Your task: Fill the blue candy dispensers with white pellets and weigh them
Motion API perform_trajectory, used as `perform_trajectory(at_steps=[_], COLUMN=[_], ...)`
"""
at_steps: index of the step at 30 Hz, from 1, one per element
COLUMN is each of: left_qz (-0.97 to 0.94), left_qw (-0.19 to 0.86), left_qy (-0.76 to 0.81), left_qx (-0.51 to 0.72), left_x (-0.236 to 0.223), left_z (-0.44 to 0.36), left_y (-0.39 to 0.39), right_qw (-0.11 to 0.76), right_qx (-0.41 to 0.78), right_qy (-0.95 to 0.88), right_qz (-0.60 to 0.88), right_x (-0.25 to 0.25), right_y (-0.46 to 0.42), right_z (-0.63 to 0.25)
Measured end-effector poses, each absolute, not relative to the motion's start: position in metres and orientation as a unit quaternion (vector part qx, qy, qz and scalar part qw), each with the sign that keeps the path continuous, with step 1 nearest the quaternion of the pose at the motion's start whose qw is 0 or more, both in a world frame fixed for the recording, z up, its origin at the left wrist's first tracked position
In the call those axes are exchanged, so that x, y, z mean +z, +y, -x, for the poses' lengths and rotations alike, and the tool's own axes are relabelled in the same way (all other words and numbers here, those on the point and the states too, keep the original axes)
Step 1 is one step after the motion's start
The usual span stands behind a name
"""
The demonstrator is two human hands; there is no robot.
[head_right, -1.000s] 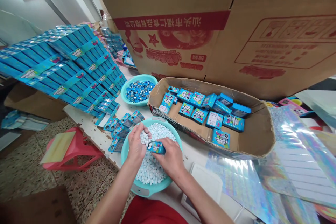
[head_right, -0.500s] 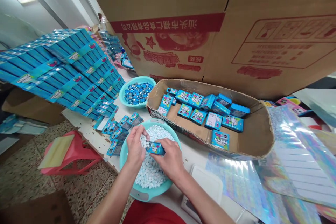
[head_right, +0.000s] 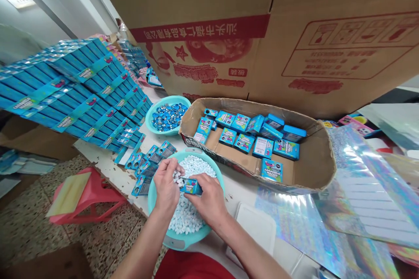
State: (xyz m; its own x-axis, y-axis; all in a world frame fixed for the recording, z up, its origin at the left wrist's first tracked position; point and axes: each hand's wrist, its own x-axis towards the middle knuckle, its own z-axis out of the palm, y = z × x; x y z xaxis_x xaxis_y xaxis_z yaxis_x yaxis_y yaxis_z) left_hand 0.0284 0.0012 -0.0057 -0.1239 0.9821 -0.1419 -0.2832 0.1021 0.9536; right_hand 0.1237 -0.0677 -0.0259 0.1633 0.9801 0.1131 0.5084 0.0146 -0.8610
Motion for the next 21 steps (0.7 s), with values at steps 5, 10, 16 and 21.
perform_trajectory(at_steps=[5,10,16,21], left_qz=[-0.333,-0.302,-0.431,-0.657], left_qw=[0.558,0.612,0.511,0.396], left_qy=[0.504,0.486,0.536,0.597], left_qx=[0.569,0.546,0.515,0.235], left_x=[-0.014,-0.007,-0.034,-0.105], left_z=[-0.031,-0.029,-0.001,0.004], left_y=[0.005,0.005,0.021,0.037], right_qw=[0.414,0.464,0.520,0.512], right_qx=[0.284,0.331,0.414,0.397], right_qy=[-0.562,-0.523,-0.416,-0.384], right_qz=[0.657,0.634,0.620,0.658], right_x=[-0.033,-0.041,-0.040,-0.048], right_y=[-0.065,-0.066,-0.104,-0.158], right_z=[-0.122,-0.128,-0.157,-0.189])
